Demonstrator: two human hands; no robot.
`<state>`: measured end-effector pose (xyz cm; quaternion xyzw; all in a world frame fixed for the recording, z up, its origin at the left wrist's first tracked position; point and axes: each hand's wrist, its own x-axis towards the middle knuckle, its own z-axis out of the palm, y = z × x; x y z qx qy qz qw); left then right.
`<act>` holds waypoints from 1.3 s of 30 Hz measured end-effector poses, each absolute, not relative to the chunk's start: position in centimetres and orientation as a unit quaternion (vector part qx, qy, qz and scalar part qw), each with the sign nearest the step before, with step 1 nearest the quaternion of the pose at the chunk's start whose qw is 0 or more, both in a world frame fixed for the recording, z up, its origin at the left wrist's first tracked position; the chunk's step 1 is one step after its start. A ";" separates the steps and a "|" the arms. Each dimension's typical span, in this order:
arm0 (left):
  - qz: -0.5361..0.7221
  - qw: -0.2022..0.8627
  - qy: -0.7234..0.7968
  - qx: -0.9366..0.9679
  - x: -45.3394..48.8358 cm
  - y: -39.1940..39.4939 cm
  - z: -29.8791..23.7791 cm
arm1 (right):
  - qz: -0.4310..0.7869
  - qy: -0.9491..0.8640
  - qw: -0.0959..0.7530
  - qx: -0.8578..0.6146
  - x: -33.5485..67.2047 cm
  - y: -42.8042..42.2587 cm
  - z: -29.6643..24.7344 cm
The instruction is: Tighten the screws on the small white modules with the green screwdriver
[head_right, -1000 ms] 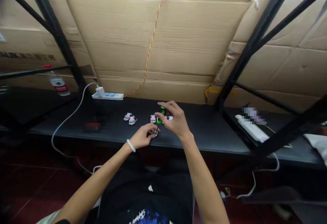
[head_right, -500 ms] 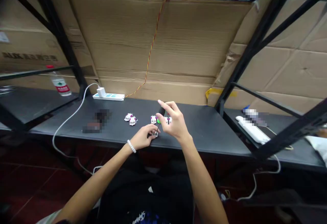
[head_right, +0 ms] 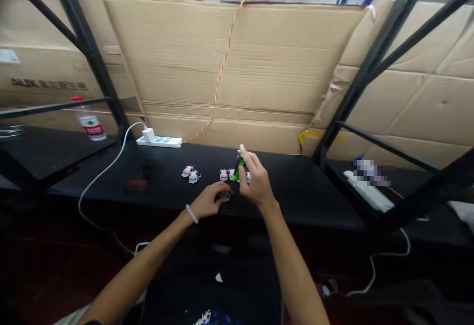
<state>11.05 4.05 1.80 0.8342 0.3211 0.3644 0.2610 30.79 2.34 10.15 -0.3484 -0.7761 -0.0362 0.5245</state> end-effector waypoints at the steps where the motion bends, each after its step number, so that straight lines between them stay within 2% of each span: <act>1: 0.363 0.260 0.322 0.835 11.0 4.1 1.7 | -0.036 -0.771 0.531 -0.350 30.9 2.4 10.1; 11: 0.359 0.257 0.321 0.838 11.0 4.1 1.6 | -0.099 -0.744 0.550 -0.367 31.0 2.9 9.8; 16: 0.375 0.263 0.326 0.827 11.1 4.3 1.2 | -0.059 -0.747 0.566 -0.343 30.9 2.6 9.7; 22: 0.404 0.255 0.356 0.803 10.9 5.1 0.3 | -0.001 -0.766 0.547 -0.337 30.9 2.7 10.2; 30: 0.328 0.192 0.333 0.863 9.1 5.8 1.1 | 0.008 -0.759 0.551 -0.348 30.8 2.9 10.4; 36: 0.326 0.202 0.320 0.866 9.1 6.1 1.2 | 0.079 -0.776 0.540 -0.316 31.0 2.8 10.1; 39: 0.329 0.199 0.322 0.865 9.2 6.1 1.1 | 0.073 -0.767 0.550 -0.323 31.0 2.9 10.0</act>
